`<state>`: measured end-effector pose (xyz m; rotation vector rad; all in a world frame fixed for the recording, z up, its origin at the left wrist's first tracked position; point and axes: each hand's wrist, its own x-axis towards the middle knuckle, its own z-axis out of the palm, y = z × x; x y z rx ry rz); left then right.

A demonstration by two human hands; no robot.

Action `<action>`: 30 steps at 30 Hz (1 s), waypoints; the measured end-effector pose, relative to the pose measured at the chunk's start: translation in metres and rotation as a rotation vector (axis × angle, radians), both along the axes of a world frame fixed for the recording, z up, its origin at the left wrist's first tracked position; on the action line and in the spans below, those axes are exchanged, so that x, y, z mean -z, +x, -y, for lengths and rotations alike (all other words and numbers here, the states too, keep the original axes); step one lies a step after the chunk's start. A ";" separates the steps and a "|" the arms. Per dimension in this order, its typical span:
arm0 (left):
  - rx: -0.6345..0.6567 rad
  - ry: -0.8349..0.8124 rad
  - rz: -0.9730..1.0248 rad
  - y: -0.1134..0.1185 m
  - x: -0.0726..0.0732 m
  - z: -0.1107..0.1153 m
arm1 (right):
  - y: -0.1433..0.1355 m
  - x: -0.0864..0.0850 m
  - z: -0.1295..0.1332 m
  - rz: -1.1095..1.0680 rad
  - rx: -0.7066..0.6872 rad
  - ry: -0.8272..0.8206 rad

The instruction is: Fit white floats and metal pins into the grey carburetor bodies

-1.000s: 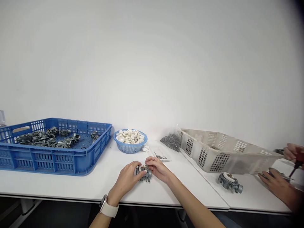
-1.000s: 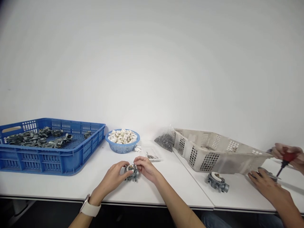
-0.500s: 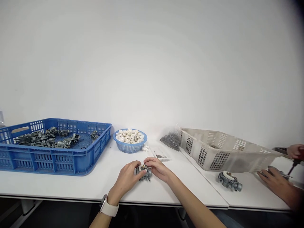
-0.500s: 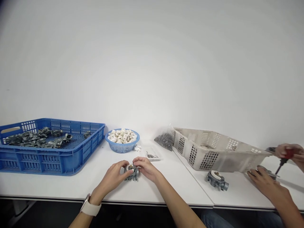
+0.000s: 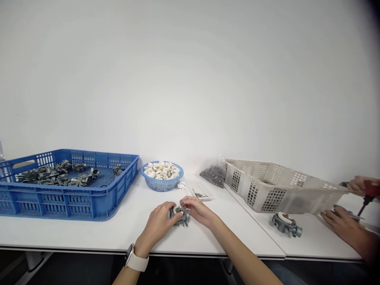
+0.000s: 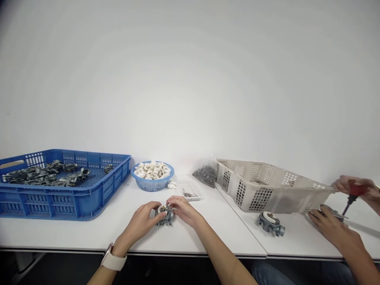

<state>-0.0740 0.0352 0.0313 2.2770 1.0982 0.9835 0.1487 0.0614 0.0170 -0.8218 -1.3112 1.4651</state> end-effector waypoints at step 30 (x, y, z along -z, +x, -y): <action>0.000 -0.012 -0.022 0.000 -0.005 0.004 | 0.000 -0.005 0.005 0.071 -0.033 -0.007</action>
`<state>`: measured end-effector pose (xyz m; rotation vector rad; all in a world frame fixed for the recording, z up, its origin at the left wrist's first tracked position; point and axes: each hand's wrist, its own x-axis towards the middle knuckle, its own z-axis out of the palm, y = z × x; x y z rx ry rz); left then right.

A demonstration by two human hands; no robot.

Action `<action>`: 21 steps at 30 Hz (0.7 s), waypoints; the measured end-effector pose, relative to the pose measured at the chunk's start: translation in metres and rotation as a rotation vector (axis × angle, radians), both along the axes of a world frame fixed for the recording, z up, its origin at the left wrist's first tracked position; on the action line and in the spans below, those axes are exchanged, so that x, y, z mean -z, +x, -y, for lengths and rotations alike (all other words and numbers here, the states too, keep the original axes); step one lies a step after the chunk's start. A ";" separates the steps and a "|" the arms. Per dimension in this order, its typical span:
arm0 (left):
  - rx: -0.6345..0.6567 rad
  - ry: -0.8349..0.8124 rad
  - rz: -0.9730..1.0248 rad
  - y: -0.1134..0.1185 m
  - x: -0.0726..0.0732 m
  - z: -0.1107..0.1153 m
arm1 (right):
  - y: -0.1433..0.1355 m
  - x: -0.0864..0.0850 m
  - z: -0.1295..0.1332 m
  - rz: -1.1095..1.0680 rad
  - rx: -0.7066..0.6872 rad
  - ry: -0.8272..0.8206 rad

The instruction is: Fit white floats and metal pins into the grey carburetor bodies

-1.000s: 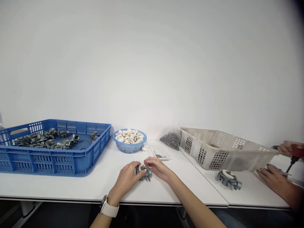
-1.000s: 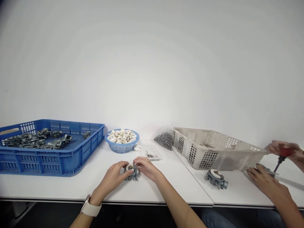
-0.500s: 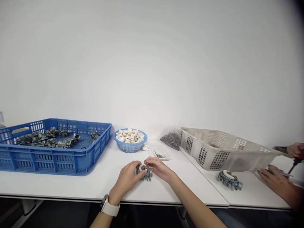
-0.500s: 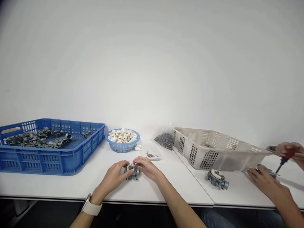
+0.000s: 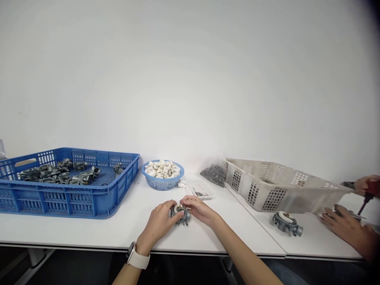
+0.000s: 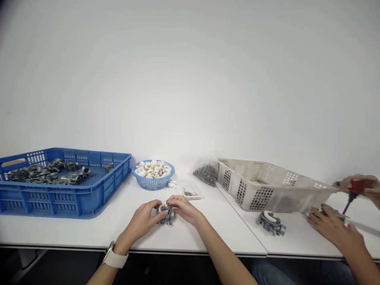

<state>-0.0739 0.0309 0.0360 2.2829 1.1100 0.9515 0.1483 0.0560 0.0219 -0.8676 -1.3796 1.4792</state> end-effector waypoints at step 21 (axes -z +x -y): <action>-0.039 0.013 -0.021 0.001 0.002 0.000 | 0.003 0.002 -0.003 -0.002 0.007 -0.010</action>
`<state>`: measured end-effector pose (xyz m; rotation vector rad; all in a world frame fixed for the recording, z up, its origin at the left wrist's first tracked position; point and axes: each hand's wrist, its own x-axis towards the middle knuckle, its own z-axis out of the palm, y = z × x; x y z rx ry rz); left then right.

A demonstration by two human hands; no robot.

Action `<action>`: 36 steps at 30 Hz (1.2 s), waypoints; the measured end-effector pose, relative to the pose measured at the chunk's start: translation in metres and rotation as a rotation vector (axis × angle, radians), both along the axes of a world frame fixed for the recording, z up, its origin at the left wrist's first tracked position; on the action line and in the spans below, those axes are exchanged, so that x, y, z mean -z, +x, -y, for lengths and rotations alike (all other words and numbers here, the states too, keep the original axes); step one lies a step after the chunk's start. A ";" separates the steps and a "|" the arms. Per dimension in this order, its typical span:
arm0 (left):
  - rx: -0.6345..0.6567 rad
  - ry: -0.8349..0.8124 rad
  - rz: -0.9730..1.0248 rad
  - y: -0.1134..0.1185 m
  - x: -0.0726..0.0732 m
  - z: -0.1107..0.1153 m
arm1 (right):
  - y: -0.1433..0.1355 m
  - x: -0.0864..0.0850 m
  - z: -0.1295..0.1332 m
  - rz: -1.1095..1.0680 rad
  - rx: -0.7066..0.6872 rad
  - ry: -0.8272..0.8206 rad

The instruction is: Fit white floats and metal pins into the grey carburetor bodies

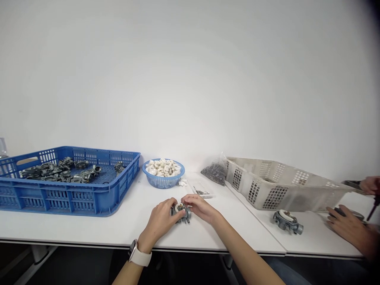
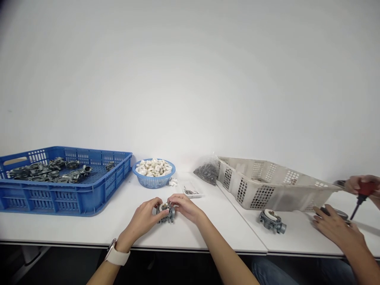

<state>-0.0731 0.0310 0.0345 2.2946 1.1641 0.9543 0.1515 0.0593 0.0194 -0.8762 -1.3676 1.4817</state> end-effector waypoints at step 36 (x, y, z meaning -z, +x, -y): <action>-0.039 0.016 -0.029 0.003 0.002 0.001 | 0.010 0.001 0.000 0.162 -0.121 0.108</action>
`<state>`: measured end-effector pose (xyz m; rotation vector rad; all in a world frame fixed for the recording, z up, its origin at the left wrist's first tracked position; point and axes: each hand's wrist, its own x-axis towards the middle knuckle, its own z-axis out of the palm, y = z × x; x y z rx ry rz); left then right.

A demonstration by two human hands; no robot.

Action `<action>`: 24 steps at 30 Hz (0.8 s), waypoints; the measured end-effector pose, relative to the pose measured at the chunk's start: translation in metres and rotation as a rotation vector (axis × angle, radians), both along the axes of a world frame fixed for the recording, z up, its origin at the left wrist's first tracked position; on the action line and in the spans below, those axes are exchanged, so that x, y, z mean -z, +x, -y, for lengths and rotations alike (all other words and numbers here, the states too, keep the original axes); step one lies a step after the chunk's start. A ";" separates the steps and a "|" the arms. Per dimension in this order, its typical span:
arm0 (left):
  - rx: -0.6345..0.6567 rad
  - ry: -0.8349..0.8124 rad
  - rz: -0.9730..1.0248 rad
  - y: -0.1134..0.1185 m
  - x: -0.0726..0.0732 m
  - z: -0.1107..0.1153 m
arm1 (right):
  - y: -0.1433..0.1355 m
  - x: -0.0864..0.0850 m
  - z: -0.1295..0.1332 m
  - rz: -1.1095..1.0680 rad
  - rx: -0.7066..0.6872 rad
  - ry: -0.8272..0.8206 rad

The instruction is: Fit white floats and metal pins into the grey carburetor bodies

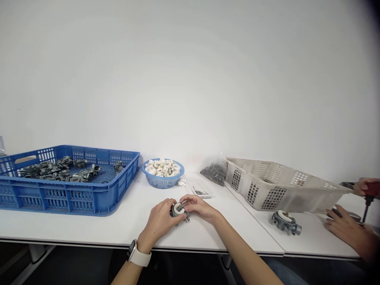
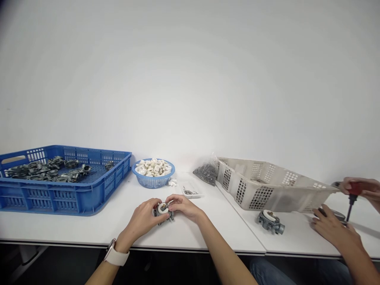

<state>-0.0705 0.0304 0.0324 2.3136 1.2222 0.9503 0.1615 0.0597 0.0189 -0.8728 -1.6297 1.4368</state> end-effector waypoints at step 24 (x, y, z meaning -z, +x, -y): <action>0.034 0.038 0.028 0.001 0.004 -0.002 | 0.001 0.001 -0.001 -0.008 0.021 0.022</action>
